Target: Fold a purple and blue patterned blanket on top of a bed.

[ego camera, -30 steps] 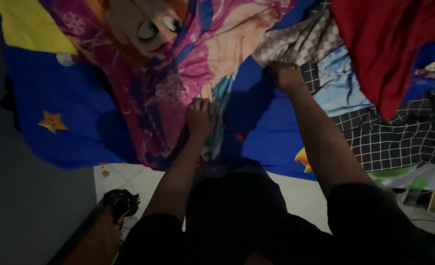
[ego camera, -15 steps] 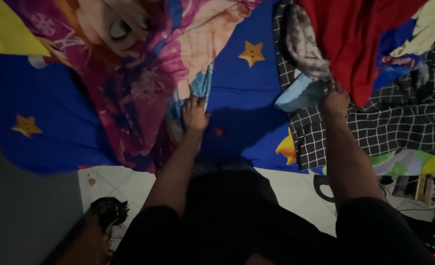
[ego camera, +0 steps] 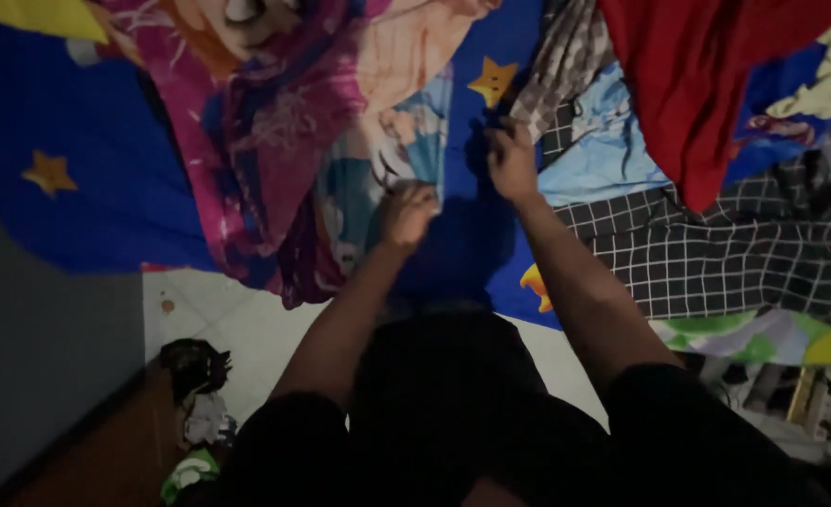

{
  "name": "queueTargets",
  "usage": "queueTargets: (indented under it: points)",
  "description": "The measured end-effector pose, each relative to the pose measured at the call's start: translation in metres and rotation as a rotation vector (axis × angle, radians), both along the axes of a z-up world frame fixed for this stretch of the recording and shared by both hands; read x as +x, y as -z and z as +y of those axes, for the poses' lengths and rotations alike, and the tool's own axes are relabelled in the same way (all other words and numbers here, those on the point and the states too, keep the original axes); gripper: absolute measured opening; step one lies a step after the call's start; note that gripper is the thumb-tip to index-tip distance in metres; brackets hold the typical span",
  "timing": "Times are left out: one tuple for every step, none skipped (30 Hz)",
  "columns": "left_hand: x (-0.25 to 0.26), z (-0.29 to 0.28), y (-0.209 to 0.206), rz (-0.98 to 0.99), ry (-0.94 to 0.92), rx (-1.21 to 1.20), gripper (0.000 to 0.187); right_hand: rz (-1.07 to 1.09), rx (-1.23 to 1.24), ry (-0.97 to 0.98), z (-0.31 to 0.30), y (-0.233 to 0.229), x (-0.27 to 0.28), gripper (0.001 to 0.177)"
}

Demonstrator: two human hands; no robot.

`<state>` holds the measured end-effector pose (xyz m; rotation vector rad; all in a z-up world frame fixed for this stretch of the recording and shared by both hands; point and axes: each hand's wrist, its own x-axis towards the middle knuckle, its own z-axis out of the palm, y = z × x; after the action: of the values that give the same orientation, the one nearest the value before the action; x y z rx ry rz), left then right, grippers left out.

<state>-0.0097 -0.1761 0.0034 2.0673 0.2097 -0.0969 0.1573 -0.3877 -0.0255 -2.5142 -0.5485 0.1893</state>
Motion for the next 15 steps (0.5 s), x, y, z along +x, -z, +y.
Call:
queueTargets:
  points:
    - [-0.003,-0.011,-0.031,0.091,-0.206,-0.526,0.025,0.13,0.058,0.034,0.018,-0.004,0.0,0.04]
    - [-0.019,-0.019,0.001,0.086,-0.218,-0.516,0.025,0.129,0.068,0.021,0.027,0.005,0.001,0.04]
    - [-0.035,-0.026,0.033,-0.163,-0.032,-0.072,0.016,0.326,0.159,0.14,0.037,0.014,0.001,0.057]
    - [-0.057,-0.037,0.065,-0.391,0.158,0.373,0.012,0.532,0.24,0.259,0.044,0.022,-0.004,0.079]
    - [-0.078,-0.045,0.085,-0.383,0.148,0.38,0.012,0.539,0.242,0.246,0.045,0.033,-0.008,0.079]
    - [-0.098,-0.053,0.106,-0.307,0.176,0.355,0.02,0.683,0.291,0.32,0.046,0.043,-0.01,0.092]
    - [-0.118,-0.061,0.126,-0.232,0.204,0.329,0.027,0.827,0.338,0.393,0.047,0.053,-0.012,0.106]
    - [-0.112,-0.047,0.079,-0.232,0.2,0.338,0.027,0.828,0.344,0.386,0.043,0.094,-0.019,0.106]
    - [-0.106,-0.034,0.033,-0.039,0.217,0.365,0.036,0.863,0.491,0.447,0.04,0.134,-0.026,0.069]
    - [-0.099,-0.022,-0.014,0.151,0.234,0.387,0.066,0.893,0.64,0.513,0.035,0.174,-0.032,0.032]
    - [-0.114,-0.015,0.007,0.147,0.232,0.392,0.066,0.89,0.645,0.509,0.028,0.177,-0.024,0.032]
    - [-0.131,-0.01,0.028,0.004,0.218,0.517,0.06,0.823,0.538,0.502,0.018,0.179,-0.02,0.03]
    - [-0.148,-0.005,0.049,-0.141,0.201,0.641,0.054,0.755,0.432,0.495,0.009,0.181,-0.016,0.029]
    - [-0.149,0.004,0.035,-0.145,0.201,0.64,0.054,0.75,0.433,0.495,0.003,0.175,-0.009,0.029]
    - [-0.15,0.015,0.021,-0.02,0.17,0.666,0.058,0.852,0.691,0.646,-0.003,0.169,-0.003,0.026]
